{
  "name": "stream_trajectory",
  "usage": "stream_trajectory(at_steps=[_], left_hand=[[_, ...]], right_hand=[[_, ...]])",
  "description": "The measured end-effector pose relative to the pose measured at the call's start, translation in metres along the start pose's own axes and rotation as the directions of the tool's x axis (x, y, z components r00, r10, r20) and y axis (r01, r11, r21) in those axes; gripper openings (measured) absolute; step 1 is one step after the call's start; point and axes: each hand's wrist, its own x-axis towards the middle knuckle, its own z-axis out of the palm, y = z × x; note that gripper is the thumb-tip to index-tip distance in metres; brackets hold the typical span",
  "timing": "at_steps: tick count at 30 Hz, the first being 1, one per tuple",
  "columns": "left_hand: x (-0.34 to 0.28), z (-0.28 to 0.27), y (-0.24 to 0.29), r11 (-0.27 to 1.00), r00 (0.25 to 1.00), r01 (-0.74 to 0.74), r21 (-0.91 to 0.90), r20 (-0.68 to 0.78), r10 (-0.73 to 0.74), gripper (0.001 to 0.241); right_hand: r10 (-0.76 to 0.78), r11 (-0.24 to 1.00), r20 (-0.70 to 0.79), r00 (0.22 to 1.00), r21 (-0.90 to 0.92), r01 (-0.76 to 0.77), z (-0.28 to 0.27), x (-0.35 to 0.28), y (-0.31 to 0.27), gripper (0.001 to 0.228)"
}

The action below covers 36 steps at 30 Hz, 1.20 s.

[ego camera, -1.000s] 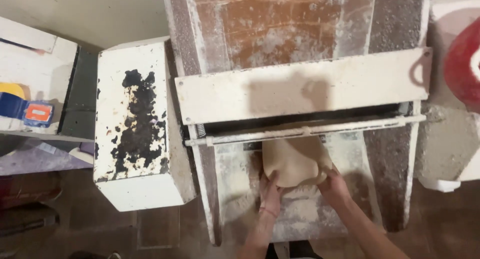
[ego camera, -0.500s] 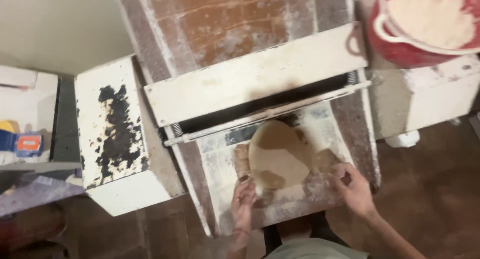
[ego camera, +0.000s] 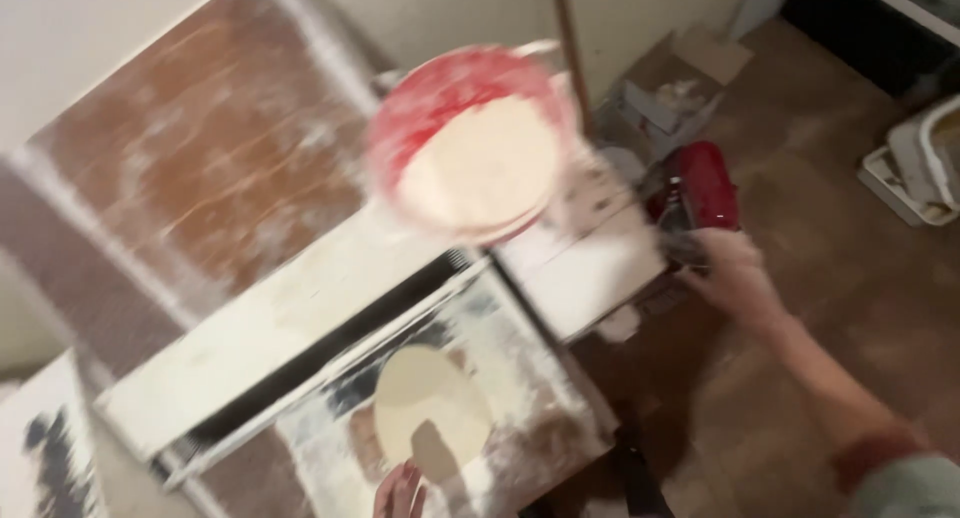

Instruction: Using a dough sheeter machine to flatten dough portions.

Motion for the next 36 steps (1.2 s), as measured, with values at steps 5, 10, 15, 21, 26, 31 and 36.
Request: stream_trajectory(at_steps=[5, 10, 15, 21, 26, 31, 36], left_hand=[[0.054, 0.032, 0.009, 0.906, 0.836, 0.316, -0.282, 0.534, -0.126, 0.043], [0.049, 0.053, 0.021, 0.922, 0.833, 0.318, -0.219, 0.53, -0.161, 0.042], [0.048, 0.054, 0.039, 0.934, 0.831, 0.31, -0.178, 0.527, -0.175, 0.041], [0.038, 0.036, 0.037, 0.928, 0.773, 0.305, -0.212, 0.624, -0.112, 0.04], [0.027, 0.033, 0.023, 0.981, 0.911, 0.136, -0.136, 0.405, -0.07, 0.035], [-0.028, 0.09, 0.036, 0.991, 0.996, 0.002, 0.136, 0.086, -0.014, 0.032], [-0.054, 0.126, 0.074, 0.93, 0.968, -0.168, 0.326, -0.122, 0.218, 0.033]], right_hand=[[0.017, 0.999, 0.234, 0.972, 0.029, -0.024, 0.076, 0.018, 0.069, 0.038], [0.003, 1.0, 0.365, 0.931, 0.028, -0.014, 0.082, 0.029, 0.098, 0.024], [-0.315, 0.948, 0.259, 0.913, 0.132, 0.29, 0.061, 0.056, 0.119, 0.028], [-0.403, 0.91, 0.261, 0.877, 0.01, 0.415, 0.06, 0.05, 0.117, 0.023], [-0.455, 0.89, -0.047, 0.889, 0.013, 0.456, 0.069, 0.021, 0.096, 0.028], [-0.156, 0.988, 0.053, 0.986, 0.0, 0.156, 0.032, 0.013, 0.048, 0.038], [-0.279, 0.942, -0.215, 0.936, 0.129, 0.31, -0.043, -0.032, -0.064, 0.047]])
